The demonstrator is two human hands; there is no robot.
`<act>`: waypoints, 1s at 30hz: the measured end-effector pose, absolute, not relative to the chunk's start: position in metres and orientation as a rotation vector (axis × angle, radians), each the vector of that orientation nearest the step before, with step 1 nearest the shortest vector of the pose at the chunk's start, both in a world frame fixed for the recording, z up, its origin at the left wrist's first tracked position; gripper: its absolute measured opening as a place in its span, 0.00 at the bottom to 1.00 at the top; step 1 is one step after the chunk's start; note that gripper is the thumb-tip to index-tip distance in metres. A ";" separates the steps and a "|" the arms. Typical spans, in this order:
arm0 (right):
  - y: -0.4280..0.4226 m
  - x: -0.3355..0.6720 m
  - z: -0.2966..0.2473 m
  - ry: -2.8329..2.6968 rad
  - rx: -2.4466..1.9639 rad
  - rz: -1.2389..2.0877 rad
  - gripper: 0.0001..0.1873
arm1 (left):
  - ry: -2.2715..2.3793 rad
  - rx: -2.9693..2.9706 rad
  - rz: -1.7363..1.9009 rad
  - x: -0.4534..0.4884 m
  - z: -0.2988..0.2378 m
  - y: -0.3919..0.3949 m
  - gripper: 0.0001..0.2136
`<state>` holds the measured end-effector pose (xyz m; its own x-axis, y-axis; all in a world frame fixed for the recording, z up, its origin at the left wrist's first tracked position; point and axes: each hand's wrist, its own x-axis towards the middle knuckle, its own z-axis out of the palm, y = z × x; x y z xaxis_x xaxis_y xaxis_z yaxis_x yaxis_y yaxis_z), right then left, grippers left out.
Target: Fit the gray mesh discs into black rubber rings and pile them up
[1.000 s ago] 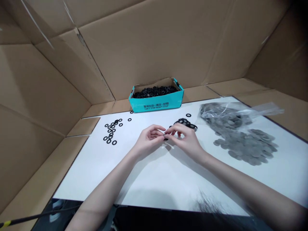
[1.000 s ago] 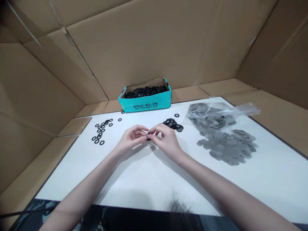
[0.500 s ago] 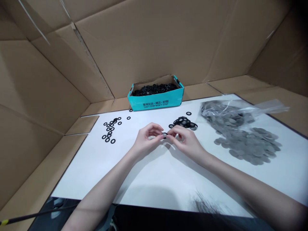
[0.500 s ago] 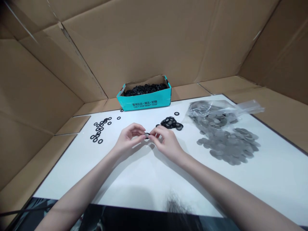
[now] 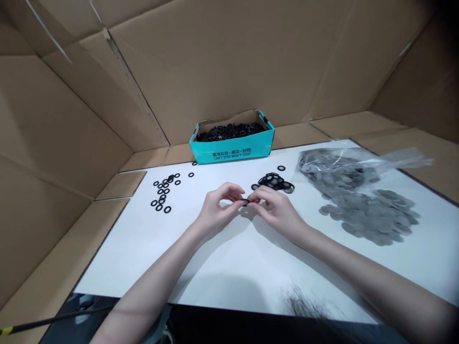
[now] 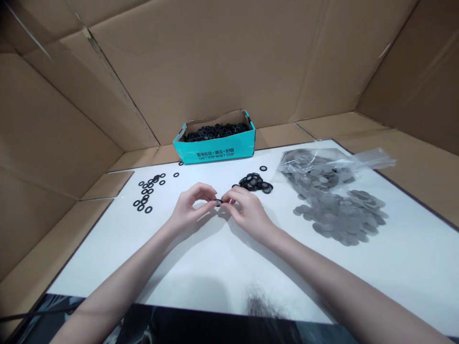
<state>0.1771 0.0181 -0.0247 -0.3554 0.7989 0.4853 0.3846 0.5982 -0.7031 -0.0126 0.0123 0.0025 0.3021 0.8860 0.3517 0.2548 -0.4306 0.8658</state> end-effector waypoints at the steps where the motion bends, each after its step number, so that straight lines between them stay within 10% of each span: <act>1: 0.018 0.177 -0.025 -1.968 -0.938 0.609 0.06 | 1.017 1.874 1.140 -0.012 0.002 0.012 0.05; 30: 0.016 0.176 -0.018 -1.915 -0.954 0.717 0.05 | 0.989 2.123 1.031 -0.017 -0.003 0.016 0.03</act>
